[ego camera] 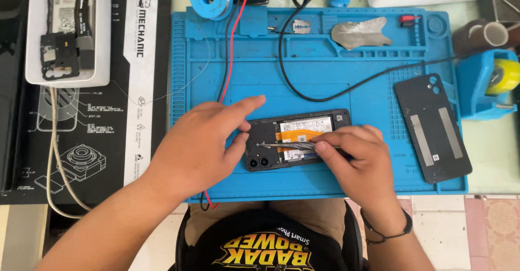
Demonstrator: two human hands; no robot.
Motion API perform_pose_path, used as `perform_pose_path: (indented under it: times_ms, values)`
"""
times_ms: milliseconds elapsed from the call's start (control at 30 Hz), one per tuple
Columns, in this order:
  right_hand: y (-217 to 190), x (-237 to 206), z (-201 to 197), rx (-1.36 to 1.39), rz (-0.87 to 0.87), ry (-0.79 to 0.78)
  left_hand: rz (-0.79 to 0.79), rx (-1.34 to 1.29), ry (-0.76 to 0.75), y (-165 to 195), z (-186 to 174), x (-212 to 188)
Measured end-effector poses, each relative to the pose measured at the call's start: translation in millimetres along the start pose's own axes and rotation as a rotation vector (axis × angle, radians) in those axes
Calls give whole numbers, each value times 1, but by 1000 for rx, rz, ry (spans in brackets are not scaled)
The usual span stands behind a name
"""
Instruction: The person uses a screwdriver to remove screws from the back of a disassembled smartphone, then uses tweezers to lift and reposition internal components. The person then places the back cover onto the phone and presses the edges to seat it.
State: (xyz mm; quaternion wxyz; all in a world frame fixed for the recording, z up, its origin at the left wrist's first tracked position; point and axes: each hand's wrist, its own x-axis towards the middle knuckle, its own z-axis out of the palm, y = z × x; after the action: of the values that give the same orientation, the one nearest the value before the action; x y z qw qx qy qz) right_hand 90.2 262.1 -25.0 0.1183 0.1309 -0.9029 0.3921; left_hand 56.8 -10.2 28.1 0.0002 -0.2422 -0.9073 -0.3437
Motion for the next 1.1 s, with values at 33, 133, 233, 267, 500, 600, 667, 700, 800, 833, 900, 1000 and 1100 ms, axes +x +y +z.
perform_pose_path:
  times_ms: [33,133,233,267,500,600,667,700,800,833,900,1000,1100]
  values:
    - [-1,1,1,-13,2,-7,17,-17,0,-2,1,-1]
    - [-1,2,2,-8,23,16,31,-49,-15,-2,7,-5]
    - [0,0,2,2,68,25,29,-87,-4,-1,12,-8]
    - [1,0,2,1,88,28,34,-102,3,-1,14,-8]
    - [3,-5,1,-11,51,45,19,-92,20,-1,19,-9]
    - [4,-6,-1,67,96,58,29,-102,21,-2,20,-10]
    - [5,-8,-1,119,172,76,46,-99,38,-2,21,-11]
    - [5,-8,-1,107,182,84,74,-68,45,-2,21,-11]
    - [6,-9,-1,92,217,117,161,23,54,2,24,-12]
    - [6,-10,-1,102,226,131,188,53,54,3,25,-12]
    - [5,-10,-2,113,248,152,229,99,35,7,29,-10]
    - [3,-10,-2,117,263,168,262,157,-7,9,34,-5]
    - [1,-10,-2,95,258,169,304,199,-8,9,38,1]
